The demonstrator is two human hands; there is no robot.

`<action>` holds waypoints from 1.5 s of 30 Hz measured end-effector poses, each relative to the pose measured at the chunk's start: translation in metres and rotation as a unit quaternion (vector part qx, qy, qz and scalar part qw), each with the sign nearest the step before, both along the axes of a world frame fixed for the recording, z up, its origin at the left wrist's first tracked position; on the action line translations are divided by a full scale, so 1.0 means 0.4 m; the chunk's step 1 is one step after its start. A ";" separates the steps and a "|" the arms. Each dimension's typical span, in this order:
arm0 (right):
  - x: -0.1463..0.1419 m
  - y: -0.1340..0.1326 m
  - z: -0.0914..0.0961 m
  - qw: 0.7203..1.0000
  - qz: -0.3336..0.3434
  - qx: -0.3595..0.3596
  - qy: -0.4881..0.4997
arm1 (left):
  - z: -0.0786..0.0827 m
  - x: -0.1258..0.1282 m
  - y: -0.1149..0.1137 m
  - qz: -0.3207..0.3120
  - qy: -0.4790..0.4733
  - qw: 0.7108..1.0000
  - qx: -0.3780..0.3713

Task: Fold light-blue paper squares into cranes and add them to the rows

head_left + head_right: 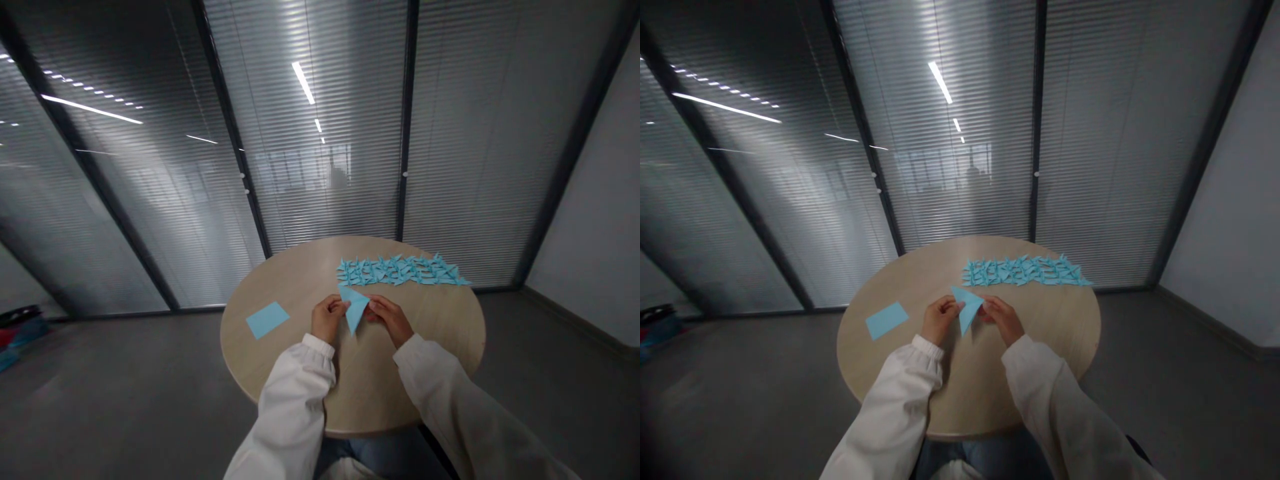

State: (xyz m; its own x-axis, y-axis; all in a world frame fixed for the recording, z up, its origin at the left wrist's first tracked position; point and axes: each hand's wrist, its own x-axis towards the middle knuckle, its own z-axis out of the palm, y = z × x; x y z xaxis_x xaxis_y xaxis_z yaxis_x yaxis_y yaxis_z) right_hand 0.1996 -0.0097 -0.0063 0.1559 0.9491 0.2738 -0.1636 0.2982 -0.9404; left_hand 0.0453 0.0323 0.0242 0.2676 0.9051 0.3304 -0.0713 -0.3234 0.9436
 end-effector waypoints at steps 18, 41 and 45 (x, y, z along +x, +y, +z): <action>-0.004 -0.004 -0.016 0.995 -0.051 -0.043 -0.073 | -0.011 -0.006 0.008 0.056 0.172 0.974 0.139; -0.006 -0.014 0.009 0.993 -0.031 -0.015 -0.112 | -0.034 0.016 -0.010 -0.187 0.013 0.981 -0.052; -0.004 -0.016 0.014 0.993 -0.042 -0.019 -0.109 | -0.029 0.014 -0.006 -0.184 -0.004 0.980 -0.073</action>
State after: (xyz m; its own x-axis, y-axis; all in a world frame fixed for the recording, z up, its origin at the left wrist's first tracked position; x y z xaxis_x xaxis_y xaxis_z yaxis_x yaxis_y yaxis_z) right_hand 0.1979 -0.0161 -0.0009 0.1761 0.9454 0.2741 0.0689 0.2659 -0.9615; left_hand 0.0509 0.0301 0.0127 0.5831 0.7854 0.2077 -0.1655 -0.1355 0.9769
